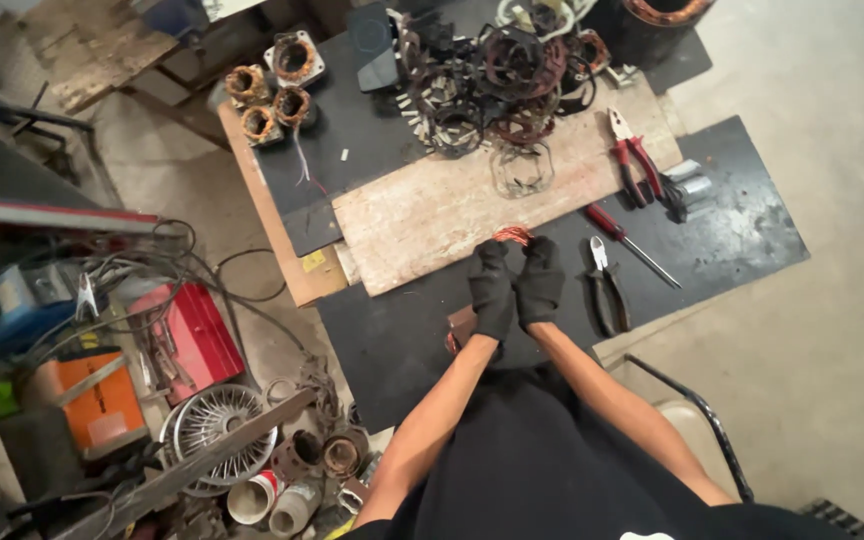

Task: Winding copper wire around a metal core for an electrical component

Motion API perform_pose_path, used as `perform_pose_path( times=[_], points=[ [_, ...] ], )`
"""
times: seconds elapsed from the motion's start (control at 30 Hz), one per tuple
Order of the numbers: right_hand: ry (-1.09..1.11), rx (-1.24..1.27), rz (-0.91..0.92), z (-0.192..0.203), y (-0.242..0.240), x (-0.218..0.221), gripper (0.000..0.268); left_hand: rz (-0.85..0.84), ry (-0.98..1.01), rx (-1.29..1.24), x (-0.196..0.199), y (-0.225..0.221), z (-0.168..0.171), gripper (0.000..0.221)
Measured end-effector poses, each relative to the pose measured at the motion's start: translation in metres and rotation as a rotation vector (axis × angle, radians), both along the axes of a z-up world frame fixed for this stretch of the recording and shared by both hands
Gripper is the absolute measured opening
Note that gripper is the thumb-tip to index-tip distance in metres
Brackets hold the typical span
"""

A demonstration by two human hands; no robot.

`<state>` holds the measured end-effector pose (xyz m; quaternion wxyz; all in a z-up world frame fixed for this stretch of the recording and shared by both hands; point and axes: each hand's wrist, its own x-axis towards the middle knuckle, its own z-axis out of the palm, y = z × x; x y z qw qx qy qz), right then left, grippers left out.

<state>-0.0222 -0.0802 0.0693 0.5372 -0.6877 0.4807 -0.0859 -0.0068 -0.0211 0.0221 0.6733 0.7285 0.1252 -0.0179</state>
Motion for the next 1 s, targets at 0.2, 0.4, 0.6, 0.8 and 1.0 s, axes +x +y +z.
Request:
perform_pose_path(
  times=[0.2, 0.4, 0.6, 0.8, 1.0],
  points=[
    [-0.086, -0.207, 0.017, 0.003, -0.022, 0.013, 0.024, -0.241, -0.26, 0.447, -0.003, -0.011, -0.033, 0.045],
    [-0.158, -0.417, 0.031, -0.003, -0.052, 0.011, 0.023, -0.239, -0.331, 0.209, 0.026, 0.0, 0.114, 0.059],
    [-0.219, -0.408, 0.026, -0.014, -0.067, 0.013, 0.02, -0.551, -0.356, 0.419, 0.051, 0.003, 0.125, 0.094],
    [-0.22, -0.368, 0.075, 0.016, -0.053, 0.007, 0.021, -0.925, -0.327, 0.461, 0.064, 0.02, 0.172, 0.101],
    [-0.108, -0.452, 0.076, 0.03, -0.063, -0.006, 0.03, -0.924, -0.417, 0.864, 0.055, 0.016, 0.139, 0.089]
  ],
)
